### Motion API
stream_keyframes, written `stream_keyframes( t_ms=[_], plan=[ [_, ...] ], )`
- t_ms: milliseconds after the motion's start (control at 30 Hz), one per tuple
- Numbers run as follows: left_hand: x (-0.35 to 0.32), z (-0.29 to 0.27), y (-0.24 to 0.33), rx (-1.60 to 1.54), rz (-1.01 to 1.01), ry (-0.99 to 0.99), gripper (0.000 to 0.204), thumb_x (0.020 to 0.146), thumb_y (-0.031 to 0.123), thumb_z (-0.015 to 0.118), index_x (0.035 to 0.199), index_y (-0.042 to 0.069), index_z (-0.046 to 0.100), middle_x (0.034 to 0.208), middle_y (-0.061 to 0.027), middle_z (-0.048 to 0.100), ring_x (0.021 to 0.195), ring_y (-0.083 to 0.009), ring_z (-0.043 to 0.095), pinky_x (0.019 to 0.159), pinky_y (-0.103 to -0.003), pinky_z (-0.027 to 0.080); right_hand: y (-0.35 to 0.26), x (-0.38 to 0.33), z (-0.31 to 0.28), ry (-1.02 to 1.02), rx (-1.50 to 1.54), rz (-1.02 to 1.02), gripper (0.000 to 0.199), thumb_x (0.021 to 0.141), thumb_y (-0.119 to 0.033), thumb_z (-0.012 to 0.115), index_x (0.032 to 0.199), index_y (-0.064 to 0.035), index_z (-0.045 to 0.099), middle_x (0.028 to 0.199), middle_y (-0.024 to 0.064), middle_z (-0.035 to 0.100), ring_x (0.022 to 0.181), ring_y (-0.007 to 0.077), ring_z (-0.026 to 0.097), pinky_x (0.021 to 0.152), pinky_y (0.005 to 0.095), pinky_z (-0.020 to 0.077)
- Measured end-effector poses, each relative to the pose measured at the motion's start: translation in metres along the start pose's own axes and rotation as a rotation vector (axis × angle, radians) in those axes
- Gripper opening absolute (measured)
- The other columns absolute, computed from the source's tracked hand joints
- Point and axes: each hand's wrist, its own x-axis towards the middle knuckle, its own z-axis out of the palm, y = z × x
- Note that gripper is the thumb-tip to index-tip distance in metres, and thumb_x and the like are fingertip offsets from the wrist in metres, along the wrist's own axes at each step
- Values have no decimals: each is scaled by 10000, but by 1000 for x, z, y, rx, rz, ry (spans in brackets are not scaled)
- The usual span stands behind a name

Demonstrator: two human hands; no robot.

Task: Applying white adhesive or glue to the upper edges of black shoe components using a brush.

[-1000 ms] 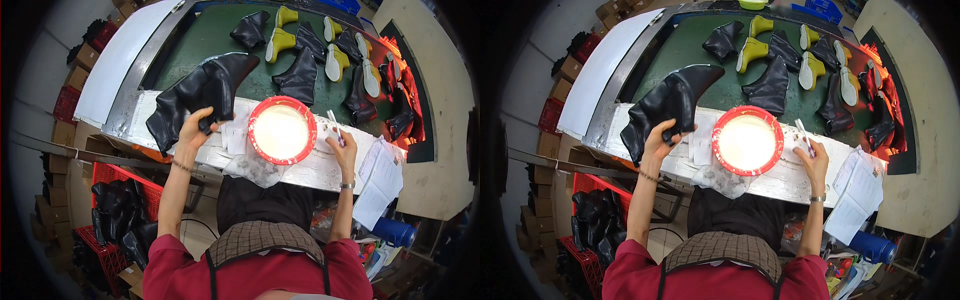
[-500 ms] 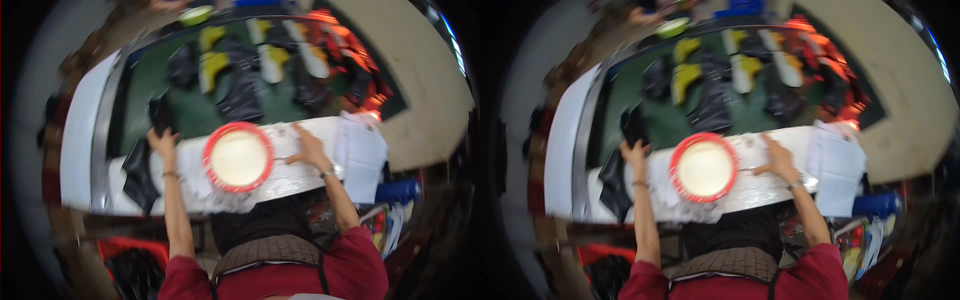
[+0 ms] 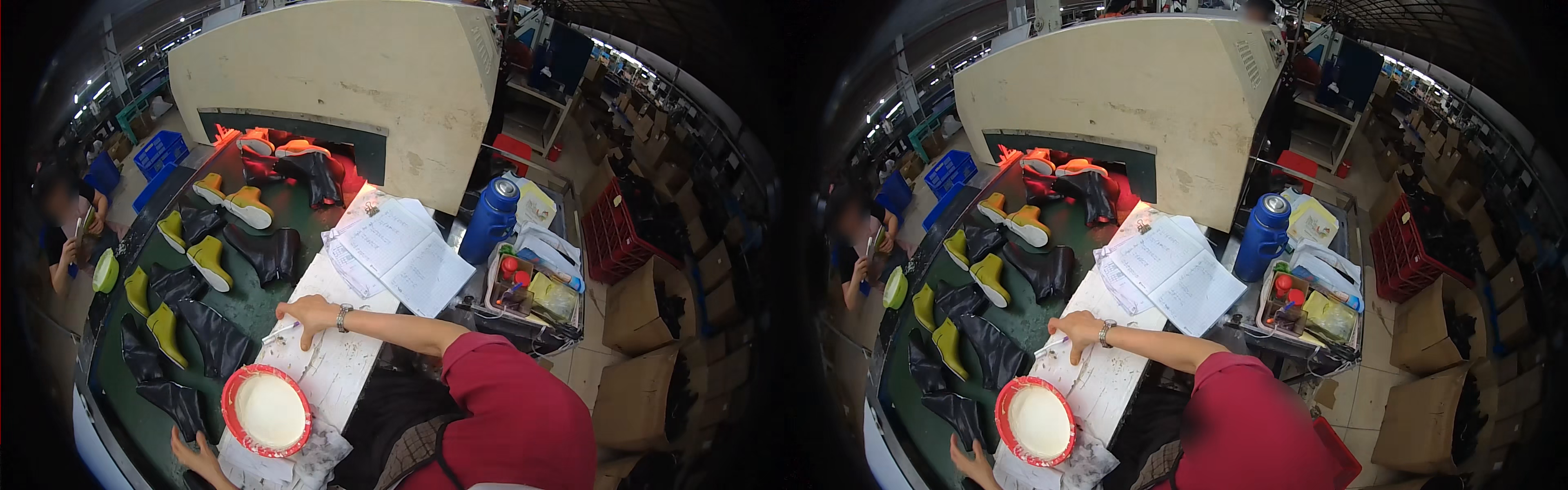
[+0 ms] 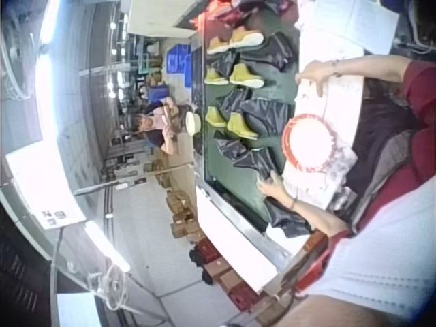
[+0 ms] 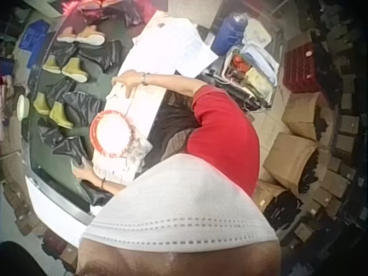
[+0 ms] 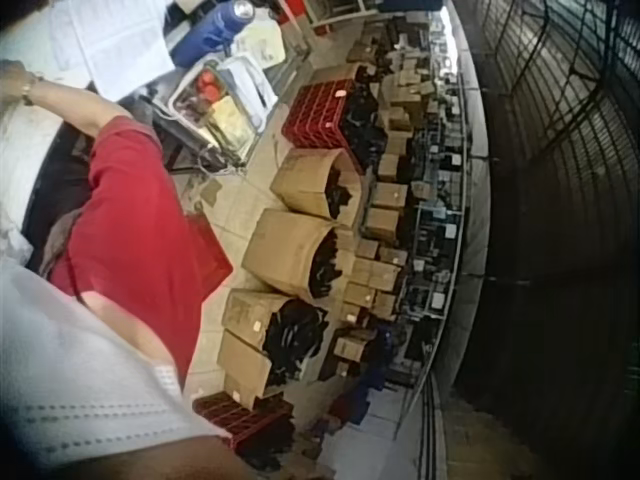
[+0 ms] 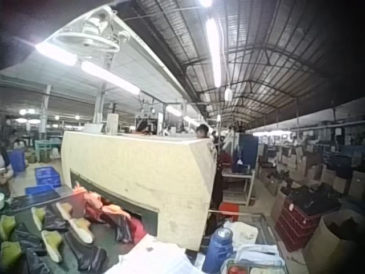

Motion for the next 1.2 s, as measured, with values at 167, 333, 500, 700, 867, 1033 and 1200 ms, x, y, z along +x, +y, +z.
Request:
stream_keyframes(
  t_ms=[167, 333, 500, 700, 867, 1033, 1200],
  plan=[
    [-84, -108, 63, 806, -637, 141, 1057, 712, 568, 871, 1548, 156, 372, 1316, -235, 592, 1223, -441, 576, 1025, -595, 457, 9, 10, 6, 80, 117, 30, 775, 576, -336, 948, 1269, -233, 619, 1110, 77, 742, 1031, 306, 702, 812, 427, 524],
    [-144, -139, 36, 700, -768, -150, 938, 713, 461, 863, 1462, 55, 470, 1197, -241, 633, 1102, -429, 638, 1010, -531, 484, 0, -7, 42, 428, 289, 55, 237, 809, -309, 816, 961, -130, 788, 877, 77, 765, 848, 260, 731, 736, 402, 540],
    [-161, -158, -3, 809, -482, -26, 877, 744, 410, 828, 1448, 13, 488, 1234, -242, 636, 1067, -411, 661, 976, -525, 509, -11, -21, 58, 444, 210, -59, 201, 894, -276, 759, 932, -79, 761, 832, 112, 751, 799, 288, 719, 730, 413, 530],
    [-170, -198, 2, 634, -312, 298, 389, 936, 222, 671, 1284, 54, 629, 1214, -185, 642, 1079, -289, 653, 976, -400, 520, -29, -30, 23, 442, 263, -53, 264, 901, -307, 761, 881, -44, 765, 741, 138, 718, 707, 281, 701, 656, 404, 512],
    [-194, -179, 17, 50, -506, -158, 439, 939, 160, 650, 1352, 31, 579, 1294, -178, 617, 1163, -279, 611, 1023, -406, 485, -131, -27, -2, 330, 496, -476, 308, 823, -339, 857, 923, -52, 803, 749, 81, 652, 632, 214, 606, 611, 326, 480],
    [-196, -128, 56, -590, -626, -593, 498, 942, 98, 630, 1421, 8, 529, 1374, -170, 592, 1246, -269, 569, 1070, -412, 450, -210, -34, -17, -3, 672, -905, 593, 752, -336, 906, 1237, -45, 728, 1035, 132, 745, 942, 254, 709, 798, 357, 543],
    [-194, -83, 112, -1254, -761, -980, 562, 945, 36, 610, 1489, -15, 478, 1455, -162, 568, 1329, -258, 527, 1117, -418, 415, -205, -27, 16, -131, 478, -801, 213, 738, -191, 788, 811, -1, 723, 718, 136, 693, 673, 271, 667, 646, 385, 498]
  ],
)
